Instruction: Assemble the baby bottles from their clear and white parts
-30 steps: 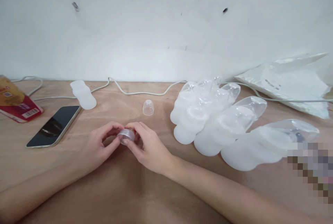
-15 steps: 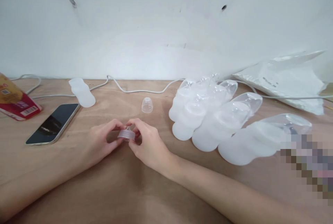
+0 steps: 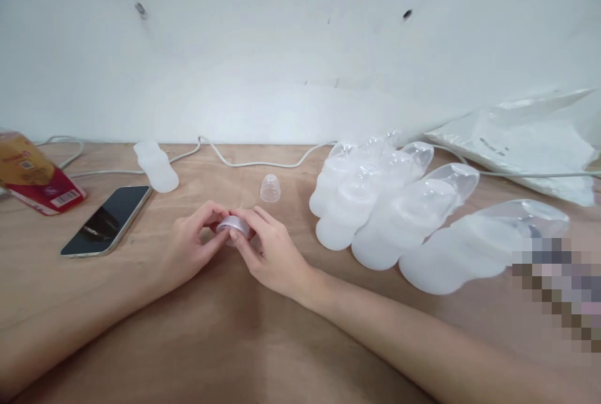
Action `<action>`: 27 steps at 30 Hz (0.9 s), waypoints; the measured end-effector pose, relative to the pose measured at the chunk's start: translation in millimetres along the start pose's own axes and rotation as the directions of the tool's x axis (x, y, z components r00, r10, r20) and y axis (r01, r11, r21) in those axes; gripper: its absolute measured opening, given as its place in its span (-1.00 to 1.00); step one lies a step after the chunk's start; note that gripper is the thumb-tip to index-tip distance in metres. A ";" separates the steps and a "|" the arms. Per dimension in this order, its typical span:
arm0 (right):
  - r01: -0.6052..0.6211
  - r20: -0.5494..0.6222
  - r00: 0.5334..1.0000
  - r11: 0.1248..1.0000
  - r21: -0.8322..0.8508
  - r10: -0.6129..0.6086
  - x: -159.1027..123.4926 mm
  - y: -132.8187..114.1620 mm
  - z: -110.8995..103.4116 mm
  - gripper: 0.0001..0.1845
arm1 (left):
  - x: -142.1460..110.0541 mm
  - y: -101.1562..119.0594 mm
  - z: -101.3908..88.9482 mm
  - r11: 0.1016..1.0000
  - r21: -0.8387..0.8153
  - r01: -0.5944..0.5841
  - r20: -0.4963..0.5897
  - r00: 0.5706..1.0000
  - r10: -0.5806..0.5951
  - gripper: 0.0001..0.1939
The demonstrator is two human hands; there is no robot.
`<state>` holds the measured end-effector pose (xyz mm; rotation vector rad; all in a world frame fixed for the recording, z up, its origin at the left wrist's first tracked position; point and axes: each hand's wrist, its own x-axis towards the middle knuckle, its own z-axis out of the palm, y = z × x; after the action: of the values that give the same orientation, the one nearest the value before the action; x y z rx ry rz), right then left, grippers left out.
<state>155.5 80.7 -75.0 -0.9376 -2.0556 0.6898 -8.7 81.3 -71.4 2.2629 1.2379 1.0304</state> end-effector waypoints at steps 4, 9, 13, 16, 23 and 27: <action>-0.018 0.010 1.000 1.000 -0.005 0.018 -0.7 0.3 -0.3 -0.71 | -0.8 4.1 -1.8 0.963 -0.261 0.063 0.098 0.994 -0.038 -0.89; -0.021 0.034 0.999 0.995 -0.097 0.024 -2.5 -1.6 0.5 -0.73 | -3.6 7.6 2.7 0.944 -0.320 0.080 0.093 0.994 -0.052 -0.89; 0.019 0.005 1.000 0.981 -0.192 -0.018 -5.5 -4.6 1.9 -0.78 | -4.7 11.6 5.8 0.984 -0.153 0.091 0.089 0.993 -0.078 -0.87; 0.033 -0.029 0.999 0.977 -0.212 -0.040 -6.5 -5.9 1.3 -0.79 | -4.7 14.1 6.4 0.998 -0.007 0.062 0.069 0.996 -0.061 -0.88; 0.027 0.084 0.996 0.997 -0.074 -0.020 -6.4 -6.6 -1.6 -0.77 | -8.7 13.4 4.1 0.998 0.021 0.064 0.053 0.997 -0.065 -0.91; 0.059 0.025 0.998 0.993 -0.101 -0.057 -7.7 -6.0 0.7 -0.81 | -13.3 11.2 7.7 0.992 0.124 -0.010 -0.028 1.000 0.013 -0.92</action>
<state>156.0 71.0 -74.3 -0.9270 -2.1459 0.5720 -1.3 64.3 -75.4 2.3578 1.3369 1.0201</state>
